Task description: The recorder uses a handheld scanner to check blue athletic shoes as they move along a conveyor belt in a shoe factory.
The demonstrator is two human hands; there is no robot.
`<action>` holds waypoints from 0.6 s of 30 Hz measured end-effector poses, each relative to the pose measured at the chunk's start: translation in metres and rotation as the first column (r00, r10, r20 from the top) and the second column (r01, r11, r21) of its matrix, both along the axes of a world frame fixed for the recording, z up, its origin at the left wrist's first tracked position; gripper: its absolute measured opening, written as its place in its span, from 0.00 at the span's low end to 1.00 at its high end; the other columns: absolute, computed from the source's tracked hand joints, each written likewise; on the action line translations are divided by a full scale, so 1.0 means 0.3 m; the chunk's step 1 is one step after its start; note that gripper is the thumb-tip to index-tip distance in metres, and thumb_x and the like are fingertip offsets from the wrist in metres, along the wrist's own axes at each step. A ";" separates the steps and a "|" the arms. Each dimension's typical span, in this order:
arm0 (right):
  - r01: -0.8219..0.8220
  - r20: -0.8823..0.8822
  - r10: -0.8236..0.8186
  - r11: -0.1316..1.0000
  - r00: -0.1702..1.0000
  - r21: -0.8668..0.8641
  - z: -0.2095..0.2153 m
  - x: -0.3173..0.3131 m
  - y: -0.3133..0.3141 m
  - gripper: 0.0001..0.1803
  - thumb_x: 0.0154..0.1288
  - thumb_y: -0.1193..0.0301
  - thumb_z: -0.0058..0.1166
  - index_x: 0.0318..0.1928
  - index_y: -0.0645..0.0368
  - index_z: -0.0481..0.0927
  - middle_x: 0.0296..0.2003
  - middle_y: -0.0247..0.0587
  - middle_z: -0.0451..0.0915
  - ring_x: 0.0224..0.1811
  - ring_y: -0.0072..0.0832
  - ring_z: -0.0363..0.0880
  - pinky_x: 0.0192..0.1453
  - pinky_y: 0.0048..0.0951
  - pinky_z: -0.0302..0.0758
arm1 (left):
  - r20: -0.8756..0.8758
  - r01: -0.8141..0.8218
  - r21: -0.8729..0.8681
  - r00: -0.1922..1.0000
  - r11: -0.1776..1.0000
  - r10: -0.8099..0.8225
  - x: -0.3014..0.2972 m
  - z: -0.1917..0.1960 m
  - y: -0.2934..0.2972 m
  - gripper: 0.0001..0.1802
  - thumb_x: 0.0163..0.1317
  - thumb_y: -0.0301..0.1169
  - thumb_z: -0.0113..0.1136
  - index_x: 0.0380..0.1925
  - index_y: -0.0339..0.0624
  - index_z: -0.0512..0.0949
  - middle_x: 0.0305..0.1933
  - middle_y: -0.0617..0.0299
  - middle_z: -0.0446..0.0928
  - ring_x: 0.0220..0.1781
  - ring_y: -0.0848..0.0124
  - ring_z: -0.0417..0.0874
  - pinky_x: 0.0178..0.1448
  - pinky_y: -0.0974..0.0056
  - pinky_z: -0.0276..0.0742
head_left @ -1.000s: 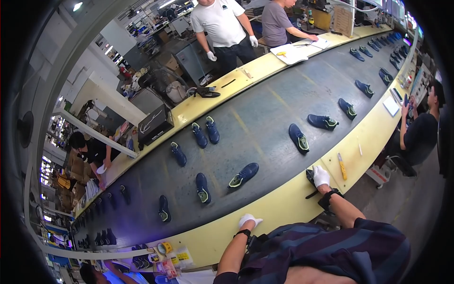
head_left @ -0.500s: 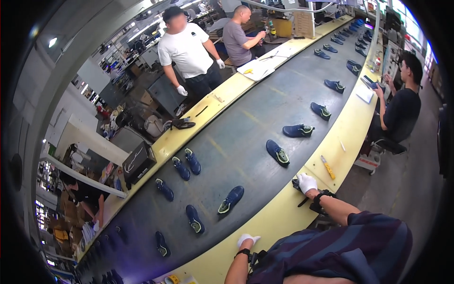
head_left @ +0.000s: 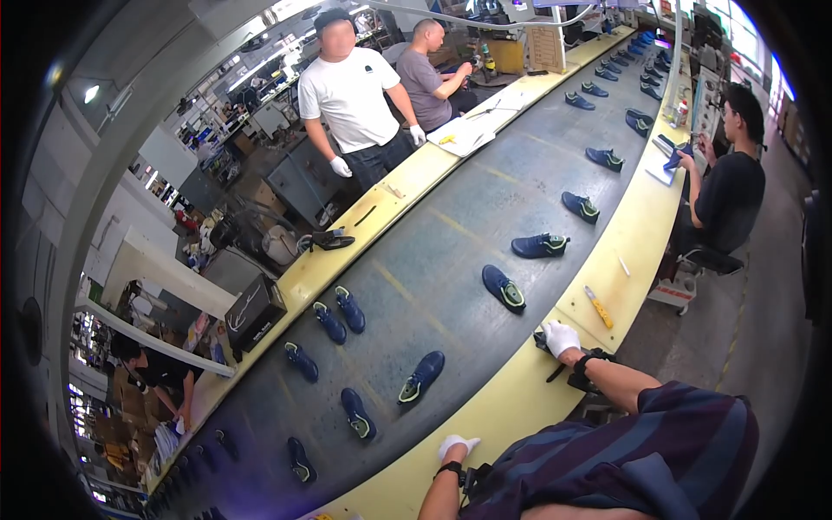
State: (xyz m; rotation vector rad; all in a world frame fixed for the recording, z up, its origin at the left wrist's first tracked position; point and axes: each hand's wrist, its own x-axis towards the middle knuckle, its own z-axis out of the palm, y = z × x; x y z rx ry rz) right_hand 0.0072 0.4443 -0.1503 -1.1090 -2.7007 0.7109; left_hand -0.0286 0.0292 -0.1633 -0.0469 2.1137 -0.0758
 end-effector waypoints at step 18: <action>-0.073 -0.039 0.076 0.995 0.996 0.069 -0.063 0.010 0.029 0.24 0.80 0.50 0.46 0.42 0.54 0.85 0.36 0.59 0.87 0.41 0.57 0.87 0.48 0.56 0.83 | 0.026 0.005 -0.008 1.000 1.000 -0.005 0.005 0.018 0.013 0.48 0.55 0.69 0.69 0.65 0.44 0.81 0.71 0.53 0.79 0.70 0.53 0.81 0.70 0.53 0.79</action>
